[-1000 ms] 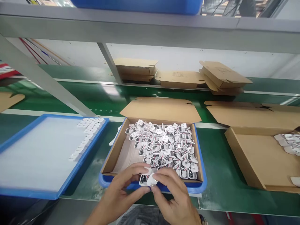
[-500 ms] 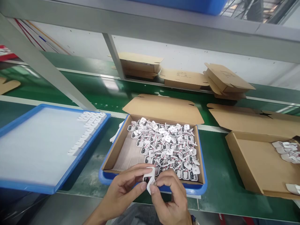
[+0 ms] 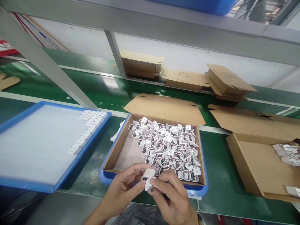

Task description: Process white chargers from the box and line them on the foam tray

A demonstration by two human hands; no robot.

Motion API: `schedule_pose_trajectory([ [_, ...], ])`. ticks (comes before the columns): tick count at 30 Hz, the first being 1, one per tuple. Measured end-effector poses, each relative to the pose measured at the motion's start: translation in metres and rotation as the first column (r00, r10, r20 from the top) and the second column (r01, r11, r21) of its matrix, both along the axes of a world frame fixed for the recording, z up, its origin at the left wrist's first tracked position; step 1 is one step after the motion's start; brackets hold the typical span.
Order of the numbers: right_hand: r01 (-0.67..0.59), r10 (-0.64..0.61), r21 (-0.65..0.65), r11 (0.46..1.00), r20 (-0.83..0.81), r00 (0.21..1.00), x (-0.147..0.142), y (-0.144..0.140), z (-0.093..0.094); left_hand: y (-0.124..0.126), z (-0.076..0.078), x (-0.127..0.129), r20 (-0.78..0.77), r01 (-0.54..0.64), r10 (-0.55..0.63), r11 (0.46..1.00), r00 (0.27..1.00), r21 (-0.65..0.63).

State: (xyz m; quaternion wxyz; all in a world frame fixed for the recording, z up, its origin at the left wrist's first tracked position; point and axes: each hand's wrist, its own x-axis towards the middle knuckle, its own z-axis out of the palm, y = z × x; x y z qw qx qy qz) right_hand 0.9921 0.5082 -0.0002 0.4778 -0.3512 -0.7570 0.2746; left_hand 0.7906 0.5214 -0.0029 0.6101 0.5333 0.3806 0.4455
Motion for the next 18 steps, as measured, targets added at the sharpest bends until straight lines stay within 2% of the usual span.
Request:
schedule_pose_trajectory([
  [2, 0.013, -0.014, 0.015, 1.000, 0.026, 1.000, 0.002, 0.001, 0.000, 0.000, 0.001, -0.006, 0.043, 0.065, -0.063, 0.997, 0.997, -0.047],
  [4, 0.002, -0.004, 0.025, 1.000, 0.056, 0.998, 0.003, 0.001, -0.001, -0.001, 0.000, -0.009, 0.054, 0.075, -0.074, 0.997, 0.996, -0.016],
  [9, -0.058, 0.054, 0.026, 0.998, 0.129, 0.990, 0.004, 0.000, 0.000, -0.001, -0.005, -0.007, 0.016, -0.013, 0.012, 0.999, 1.000, 0.048],
  [11, -0.080, 0.086, -0.064, 0.995, 0.107, 0.991, 0.006, 0.000, -0.001, -0.002, -0.008, -0.005, -0.006, -0.043, 0.043, 0.998, 0.999, 0.055],
  [13, -0.048, 0.060, -0.206, 0.977, 0.054, 0.997, 0.009, 0.000, -0.004, -0.003, -0.009, -0.004, -0.024, -0.047, 0.049, 0.997, 0.999, 0.066],
  [16, 0.040, -0.026, -0.441, 0.897, 0.039, 0.999, 0.012, 0.000, -0.010, -0.005, -0.008, -0.004, -0.035, -0.045, 0.050, 0.990, 0.998, 0.133],
  [18, 0.026, -0.023, -0.554, 0.832, 0.013, 1.000, 0.012, -0.001, -0.012, -0.006, -0.006, -0.003, -0.040, -0.039, 0.048, 0.981, 0.998, 0.191],
])
